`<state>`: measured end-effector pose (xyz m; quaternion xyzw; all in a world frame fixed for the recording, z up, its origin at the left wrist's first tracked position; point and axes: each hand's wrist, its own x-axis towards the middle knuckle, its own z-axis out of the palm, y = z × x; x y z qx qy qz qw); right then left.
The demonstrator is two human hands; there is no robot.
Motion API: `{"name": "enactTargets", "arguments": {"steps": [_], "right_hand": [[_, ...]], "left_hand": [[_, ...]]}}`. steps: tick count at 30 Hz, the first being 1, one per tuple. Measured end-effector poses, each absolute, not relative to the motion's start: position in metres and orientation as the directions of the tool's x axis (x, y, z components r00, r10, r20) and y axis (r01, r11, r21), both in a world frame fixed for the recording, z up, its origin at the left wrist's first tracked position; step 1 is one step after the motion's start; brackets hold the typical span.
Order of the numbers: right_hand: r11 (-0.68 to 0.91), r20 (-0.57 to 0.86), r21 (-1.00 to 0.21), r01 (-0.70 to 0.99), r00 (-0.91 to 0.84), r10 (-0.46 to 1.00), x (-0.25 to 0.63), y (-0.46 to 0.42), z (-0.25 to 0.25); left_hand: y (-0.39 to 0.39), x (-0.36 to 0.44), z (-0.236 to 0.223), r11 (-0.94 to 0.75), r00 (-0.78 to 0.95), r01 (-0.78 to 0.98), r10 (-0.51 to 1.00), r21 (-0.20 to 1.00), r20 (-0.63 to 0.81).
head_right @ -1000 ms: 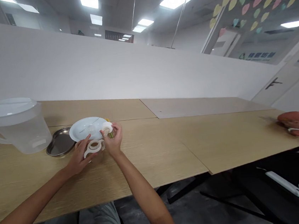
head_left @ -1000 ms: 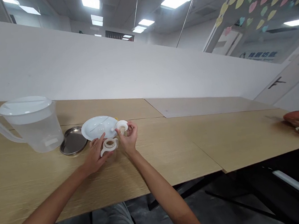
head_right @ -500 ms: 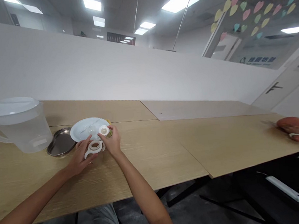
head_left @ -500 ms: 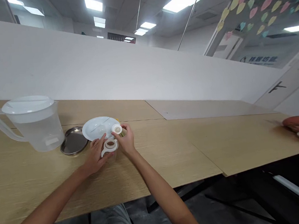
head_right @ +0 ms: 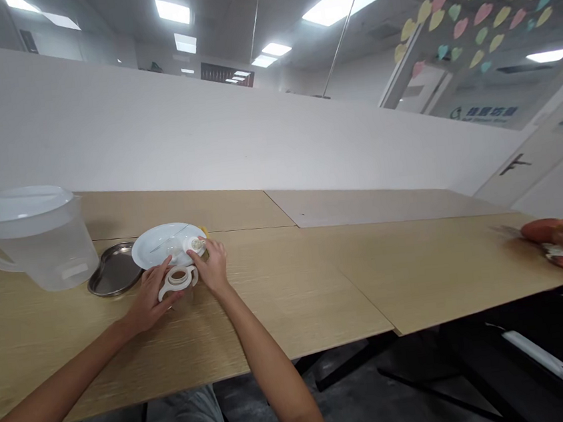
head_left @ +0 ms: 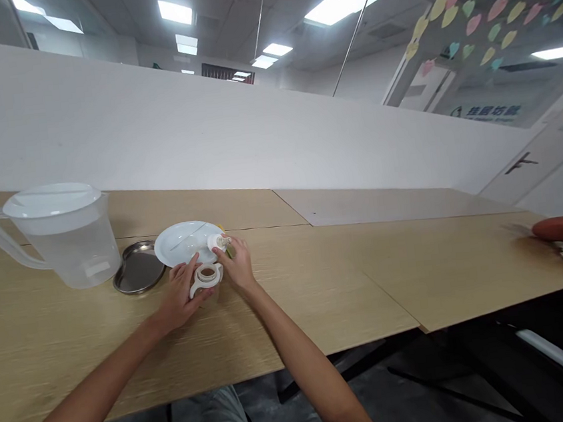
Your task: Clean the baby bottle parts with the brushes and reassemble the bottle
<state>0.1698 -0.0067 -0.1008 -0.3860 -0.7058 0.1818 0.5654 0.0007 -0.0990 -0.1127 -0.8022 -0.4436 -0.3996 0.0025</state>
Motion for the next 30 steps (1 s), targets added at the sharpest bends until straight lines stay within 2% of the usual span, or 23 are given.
{"name": "enactTargets", "arguments": {"steps": [7, 11, 14, 17, 23, 26, 30], "right_hand": [[0.527, 0.528, -0.849, 0.036, 0.066, 0.847, 0.167, -0.002, -0.098], [0.496, 0.476, -0.865, -0.082, 0.185, 0.86, 0.17, -0.005, -0.093], [0.506, 0.488, -0.861, -0.047, 0.199, 0.85, 0.173, -0.006, -0.091], [0.512, 0.511, -0.859, 0.03, 0.136, 0.849, 0.174, -0.003, -0.095], [0.498, 0.539, -0.792, 0.354, 0.023, 0.842, 0.173, -0.002, -0.101], [0.534, 0.578, -0.766, 0.358, 0.02, 0.816, 0.173, -0.007, -0.097], [0.605, 0.634, -0.744, 0.285, 0.011, 0.774, 0.172, -0.011, -0.093]], "left_hand": [[-0.1, 0.0, -0.112, -0.594, 0.267, 0.722, 0.712, 0.354, 0.649], [-0.1, 0.001, -0.112, -0.587, 0.258, 0.712, 0.729, 0.386, 0.634], [-0.1, 0.001, -0.112, -0.583, 0.254, 0.709, 0.736, 0.397, 0.628], [-0.1, 0.001, -0.112, -0.59, 0.263, 0.706, 0.732, 0.391, 0.629], [-0.101, 0.001, -0.109, -0.577, 0.262, 0.706, 0.751, 0.41, 0.606], [-0.101, 0.002, -0.109, -0.57, 0.257, 0.71, 0.756, 0.414, 0.602], [-0.101, 0.002, -0.11, -0.574, 0.261, 0.714, 0.75, 0.401, 0.608]]}}
